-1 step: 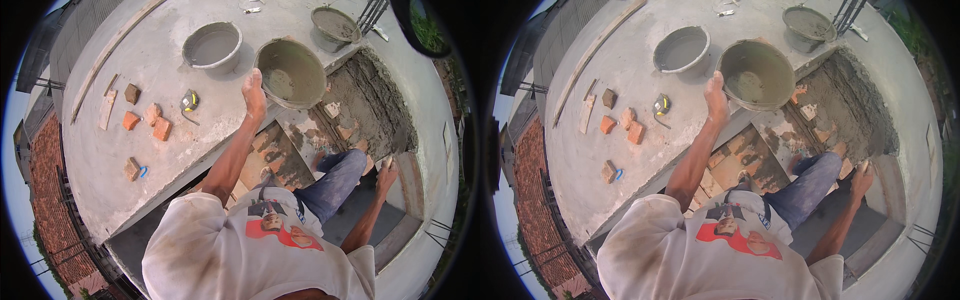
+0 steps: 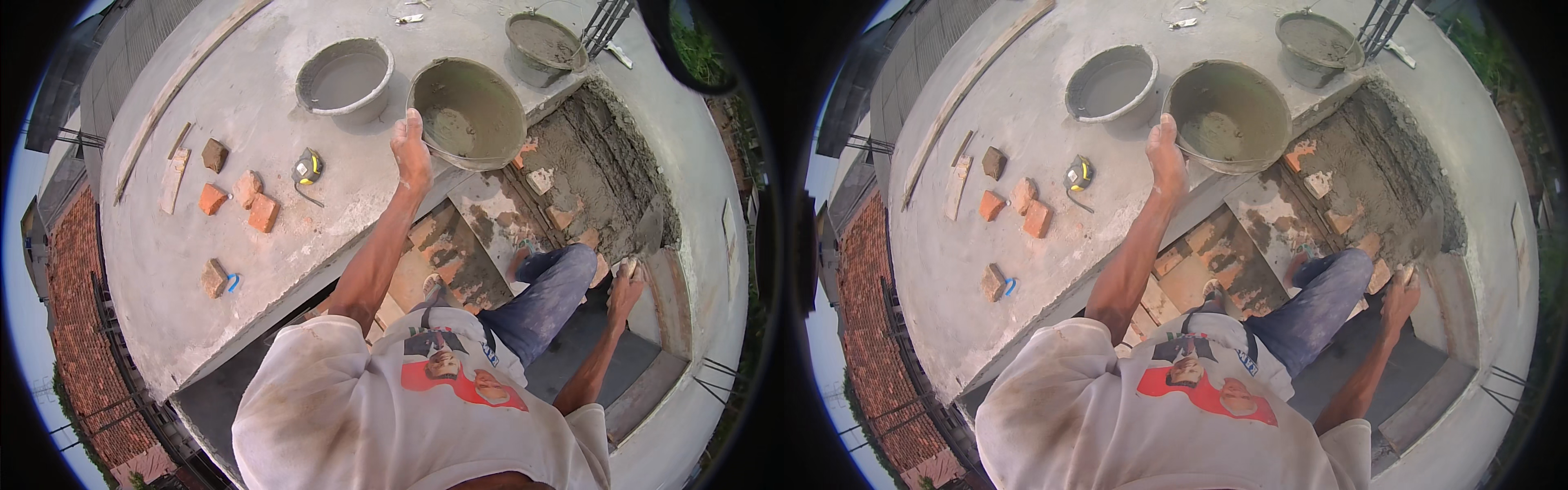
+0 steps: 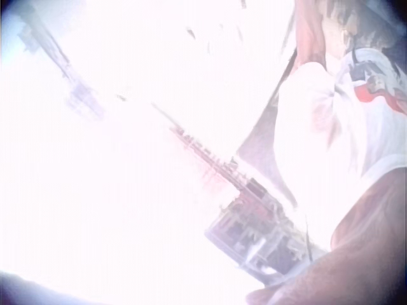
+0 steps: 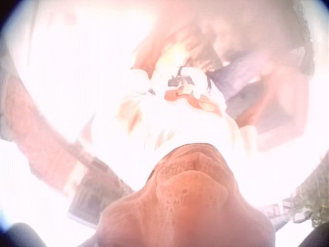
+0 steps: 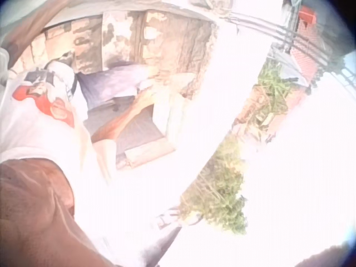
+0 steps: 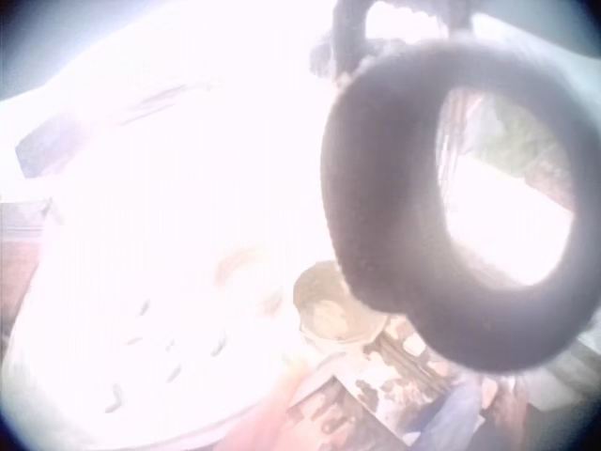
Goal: The person scoops mortar from a bucket using a trowel and applies it to a brick wall. They then pick up bricks, place them onto the mortar, and tap them into position. The process is repeated to build up the wall layer by layer.
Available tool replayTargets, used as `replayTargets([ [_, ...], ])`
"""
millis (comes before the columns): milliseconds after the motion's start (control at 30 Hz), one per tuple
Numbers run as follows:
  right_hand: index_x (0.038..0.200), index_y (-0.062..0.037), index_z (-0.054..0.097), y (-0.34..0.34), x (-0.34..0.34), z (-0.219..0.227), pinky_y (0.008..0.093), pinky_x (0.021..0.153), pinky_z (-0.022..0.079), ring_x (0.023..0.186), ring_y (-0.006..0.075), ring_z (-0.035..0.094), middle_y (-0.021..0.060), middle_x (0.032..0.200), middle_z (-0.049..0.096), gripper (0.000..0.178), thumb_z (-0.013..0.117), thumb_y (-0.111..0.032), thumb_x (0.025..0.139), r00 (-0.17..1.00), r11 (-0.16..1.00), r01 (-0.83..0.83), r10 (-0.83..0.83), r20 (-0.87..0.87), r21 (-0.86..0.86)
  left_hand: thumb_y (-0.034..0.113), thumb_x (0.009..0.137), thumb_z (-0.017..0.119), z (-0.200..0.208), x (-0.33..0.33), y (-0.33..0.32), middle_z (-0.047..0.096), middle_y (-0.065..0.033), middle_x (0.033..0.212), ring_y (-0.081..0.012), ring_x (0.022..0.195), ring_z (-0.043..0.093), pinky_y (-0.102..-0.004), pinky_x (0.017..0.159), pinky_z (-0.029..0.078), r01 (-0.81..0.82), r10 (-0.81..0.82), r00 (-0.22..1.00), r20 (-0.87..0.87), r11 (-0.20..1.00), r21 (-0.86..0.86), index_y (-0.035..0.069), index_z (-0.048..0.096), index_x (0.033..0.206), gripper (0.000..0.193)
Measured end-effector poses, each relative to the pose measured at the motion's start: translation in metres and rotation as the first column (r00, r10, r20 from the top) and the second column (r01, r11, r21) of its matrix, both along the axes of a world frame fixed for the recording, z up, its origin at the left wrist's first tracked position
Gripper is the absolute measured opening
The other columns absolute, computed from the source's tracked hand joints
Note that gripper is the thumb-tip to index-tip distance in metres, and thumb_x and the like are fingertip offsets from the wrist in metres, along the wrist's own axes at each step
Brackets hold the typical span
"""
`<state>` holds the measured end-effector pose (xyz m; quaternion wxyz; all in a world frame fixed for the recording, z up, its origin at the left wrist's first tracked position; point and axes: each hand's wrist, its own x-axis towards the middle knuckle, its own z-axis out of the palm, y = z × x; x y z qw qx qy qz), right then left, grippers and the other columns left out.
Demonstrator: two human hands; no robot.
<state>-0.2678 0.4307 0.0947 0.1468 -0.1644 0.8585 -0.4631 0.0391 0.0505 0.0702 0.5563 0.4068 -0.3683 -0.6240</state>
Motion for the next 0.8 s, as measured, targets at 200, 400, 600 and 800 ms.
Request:
replayTargets([
  [200,0.097,-0.0069,0.056,0.011,0.071,-0.033,0.0264,0.040,0.040,0.046,0.0077,0.045,-0.0015,0.069,0.050,0.021,0.066,-0.025,0.103,0.950,0.972,0.089,-0.018,0.311,-0.218,0.040,0.109,0.054,0.041,-0.040,-0.038,0.050,0.0023,0.078,-0.0081,0.065,0.044,-0.0275,0.055,0.039,-0.133,0.129,0.987,-0.094,0.990,-0.038,0.008,0.053,0.089,0.038],
  [400,0.100,-0.0049,0.059,0.020,0.065,-0.041,0.0237,0.041,0.040,0.047,0.0051,0.046,-0.0020,0.070,0.052,0.012,0.064,-0.016,0.102,0.971,0.956,0.125,-0.063,0.232,-0.267,0.039,0.110,0.053,0.064,-0.022,-0.026,0.063,-0.0027,0.094,-0.0105,0.083,0.057,-0.0287,0.075,0.050,-0.085,0.070,0.993,-0.096,0.984,-0.159,0.002,0.061,0.104,0.038],
  [600,0.100,-0.0051,0.058,0.012,0.051,-0.048,0.0245,0.041,0.039,0.046,0.0071,0.046,-0.0018,0.070,0.049,0.011,0.063,-0.014,0.102,0.970,0.975,0.095,-0.045,0.237,-0.200,0.037,0.109,0.054,0.029,0.038,0.067,0.070,-0.0091,0.115,-0.0156,0.100,0.068,-0.0314,0.089,0.056,0.159,-0.151,0.982,-0.115,0.985,0.065,-0.001,0.062,0.124,0.041],
  [800,0.099,-0.0056,0.058,-0.002,0.038,-0.046,0.0246,0.040,0.038,0.049,0.0074,0.048,-0.0021,0.068,0.049,0.015,0.066,-0.018,0.101,0.951,0.990,0.039,0.006,0.310,-0.138,0.037,0.105,0.061,-0.072,0.081,0.180,0.063,-0.0005,0.087,-0.0090,0.073,0.057,-0.0290,0.065,0.050,0.107,-0.187,0.974,0.129,0.879,0.465,0.006,0.063,0.099,0.031],
])
